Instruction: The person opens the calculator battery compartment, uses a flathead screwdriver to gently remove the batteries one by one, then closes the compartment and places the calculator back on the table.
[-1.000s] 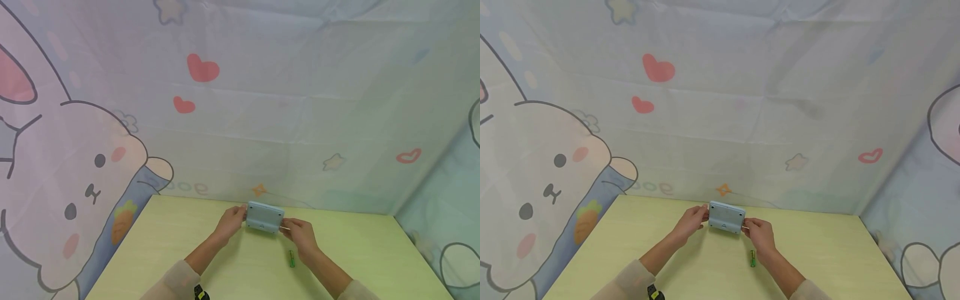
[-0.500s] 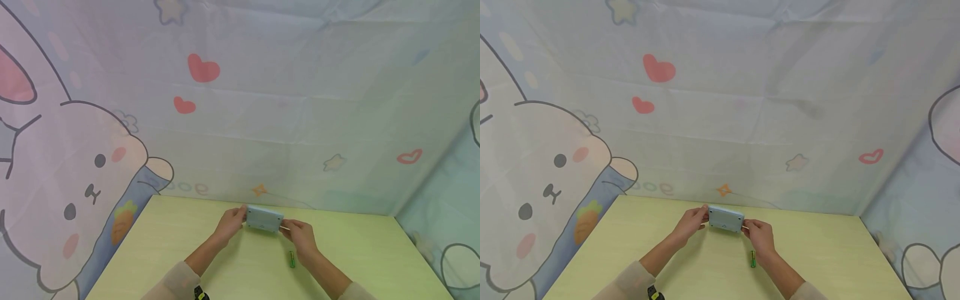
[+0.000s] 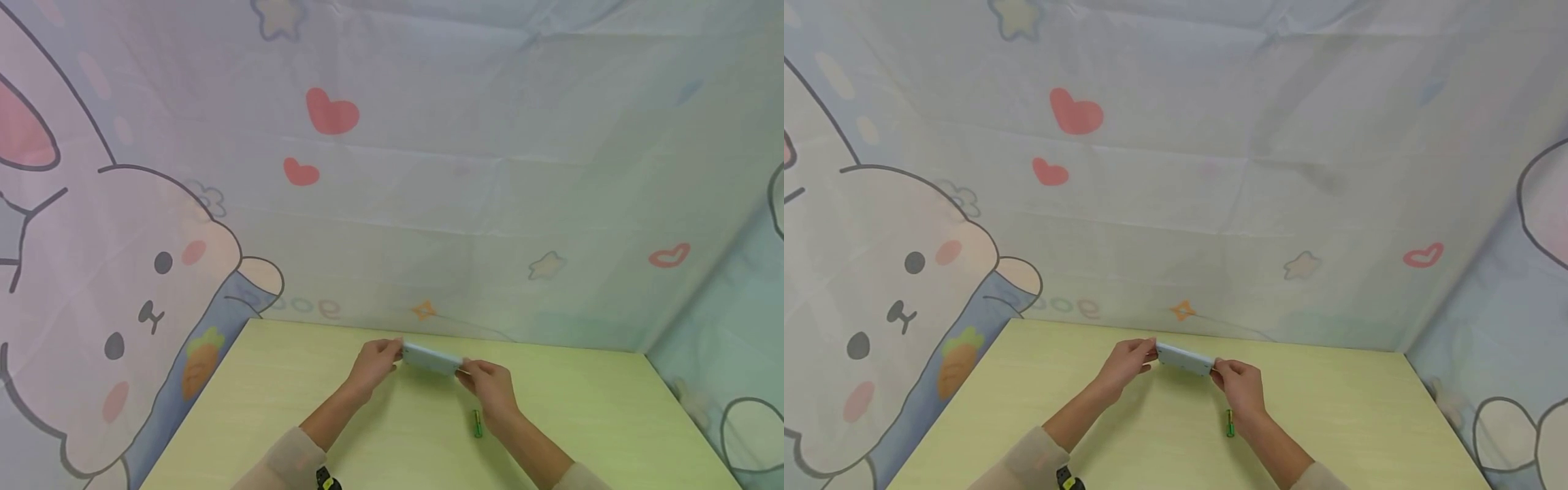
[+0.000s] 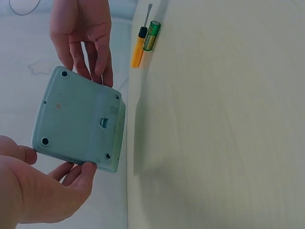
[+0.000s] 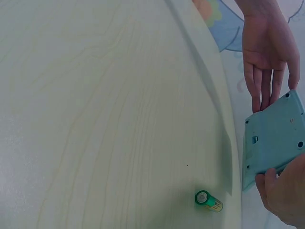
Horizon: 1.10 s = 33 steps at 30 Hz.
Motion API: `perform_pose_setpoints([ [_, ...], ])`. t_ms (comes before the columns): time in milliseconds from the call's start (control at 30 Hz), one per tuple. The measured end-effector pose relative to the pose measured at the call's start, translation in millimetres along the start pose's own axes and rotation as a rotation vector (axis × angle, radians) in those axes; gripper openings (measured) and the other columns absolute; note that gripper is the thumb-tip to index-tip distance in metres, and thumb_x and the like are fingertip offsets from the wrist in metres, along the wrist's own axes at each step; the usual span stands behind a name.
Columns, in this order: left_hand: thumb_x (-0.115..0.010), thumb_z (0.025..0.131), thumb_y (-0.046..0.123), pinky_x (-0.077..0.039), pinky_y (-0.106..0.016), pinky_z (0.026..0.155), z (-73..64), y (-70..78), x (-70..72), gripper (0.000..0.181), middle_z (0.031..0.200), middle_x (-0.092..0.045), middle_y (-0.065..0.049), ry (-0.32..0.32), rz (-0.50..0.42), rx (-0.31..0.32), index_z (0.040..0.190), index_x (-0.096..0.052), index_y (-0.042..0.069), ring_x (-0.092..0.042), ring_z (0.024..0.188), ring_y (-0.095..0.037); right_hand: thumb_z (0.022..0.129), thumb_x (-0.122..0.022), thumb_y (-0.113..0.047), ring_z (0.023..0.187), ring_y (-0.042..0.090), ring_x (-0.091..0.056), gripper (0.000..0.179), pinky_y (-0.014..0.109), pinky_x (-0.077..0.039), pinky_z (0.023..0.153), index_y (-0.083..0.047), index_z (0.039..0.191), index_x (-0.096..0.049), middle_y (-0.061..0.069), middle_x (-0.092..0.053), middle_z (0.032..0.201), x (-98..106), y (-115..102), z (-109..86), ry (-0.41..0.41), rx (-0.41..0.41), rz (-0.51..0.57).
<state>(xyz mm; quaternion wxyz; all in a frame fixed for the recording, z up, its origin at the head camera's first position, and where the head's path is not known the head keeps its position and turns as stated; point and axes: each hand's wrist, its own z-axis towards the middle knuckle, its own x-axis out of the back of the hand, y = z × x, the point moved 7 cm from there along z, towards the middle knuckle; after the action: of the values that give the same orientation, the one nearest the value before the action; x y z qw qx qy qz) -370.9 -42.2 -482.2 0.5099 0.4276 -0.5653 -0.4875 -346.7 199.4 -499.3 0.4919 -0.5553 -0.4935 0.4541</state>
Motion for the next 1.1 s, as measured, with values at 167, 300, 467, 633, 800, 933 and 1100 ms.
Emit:
perform_pose_setpoints([
  [167, -0.057, 0.105, 0.024, -0.054, -0.050, 0.106, 0.5, -1.1, 0.6, 0.039, 0.126, -0.072, -0.018, -0.005, -0.010, 0.026, 0.123, -0.071, -0.008, -0.065, 0.126, -0.040, 0.107, -0.060, -0.007, 0.113, 0.022, -0.070, 0.029, 0.031, -0.058, 0.098, 0.018, 0.121, -0.067, 0.025, -0.063, 0.132, 1.2, 1.0, -0.1, -0.004, 0.018, 0.028],
  [300, -0.058, 0.099, 0.019, -0.054, -0.050, 0.106, -0.7, -0.3, 0.6, 0.039, 0.127, -0.070, -0.019, 0.007, -0.006, 0.036, 0.123, -0.070, -0.009, -0.066, 0.122, -0.039, 0.107, -0.061, -0.005, 0.109, 0.018, -0.067, 0.027, 0.028, -0.058, 0.096, 0.018, 0.120, -0.067, 0.025, -0.063, 0.131, 1.8, 2.5, 1.6, -0.016, 0.036, 0.016],
  [467, -0.057, 0.101, 0.017, -0.054, -0.050, 0.104, -3.2, -0.6, 1.1, 0.039, 0.125, -0.068, -0.019, 0.025, -0.003, 0.035, 0.126, -0.069, -0.010, -0.067, 0.118, -0.039, 0.105, -0.063, -0.005, 0.104, 0.018, -0.063, 0.029, 0.032, -0.056, 0.093, 0.015, 0.125, -0.067, 0.024, -0.066, 0.129, 2.0, 4.9, 1.8, -0.032, 0.054, -0.057],
  [633, -0.058, 0.103, 0.016, -0.056, -0.048, 0.103, -4.4, -1.5, 2.5, 0.037, 0.128, -0.068, -0.021, 0.052, -0.003, 0.024, 0.127, -0.069, -0.010, -0.070, 0.115, -0.039, 0.104, -0.064, -0.005, 0.103, 0.018, -0.064, 0.034, 0.030, -0.056, 0.092, 0.017, 0.130, -0.063, 0.028, -0.064, 0.131, 0.9, 5.2, 0.9, -0.037, 0.059, -0.056],
  [800, -0.064, 0.102, 0.008, -0.058, -0.048, 0.098, -4.7, -4.2, 2.9, 0.031, 0.123, -0.070, -0.021, 0.060, 0.003, -0.001, 0.127, -0.070, -0.010, -0.071, 0.107, -0.031, 0.103, -0.062, -0.004, 0.112, 0.024, -0.064, 0.038, 0.025, -0.054, 0.091, 0.017, 0.135, -0.059, 0.031, -0.061, 0.135, -0.7, 4.1, -1.3, -0.032, 0.041, -0.072],
  [933, -0.067, 0.098, 0.002, -0.059, -0.046, 0.092, -4.8, -6.1, 2.8, 0.031, 0.121, -0.070, -0.021, 0.066, 0.025, -0.007, 0.126, -0.070, -0.009, -0.070, 0.104, -0.027, 0.104, -0.060, -0.003, 0.123, 0.033, -0.060, 0.040, 0.037, -0.052, 0.104, 0.016, 0.139, -0.057, 0.031, -0.059, 0.139, -2.5, 5.5, -2.2, -0.053, 0.027, -0.105],
  [1100, -0.065, 0.094, -0.004, -0.059, -0.038, 0.087, -5.9, -5.3, 1.0, 0.036, 0.125, -0.069, -0.024, 0.059, 0.033, -0.005, 0.130, -0.067, -0.011, -0.069, 0.107, -0.030, 0.102, -0.059, 0.001, 0.131, 0.043, -0.058, 0.041, 0.054, -0.045, 0.113, 0.014, 0.141, -0.056, 0.031, -0.059, 0.142, -4.3, 10.3, -3.3, -0.085, 0.014, -0.139],
])
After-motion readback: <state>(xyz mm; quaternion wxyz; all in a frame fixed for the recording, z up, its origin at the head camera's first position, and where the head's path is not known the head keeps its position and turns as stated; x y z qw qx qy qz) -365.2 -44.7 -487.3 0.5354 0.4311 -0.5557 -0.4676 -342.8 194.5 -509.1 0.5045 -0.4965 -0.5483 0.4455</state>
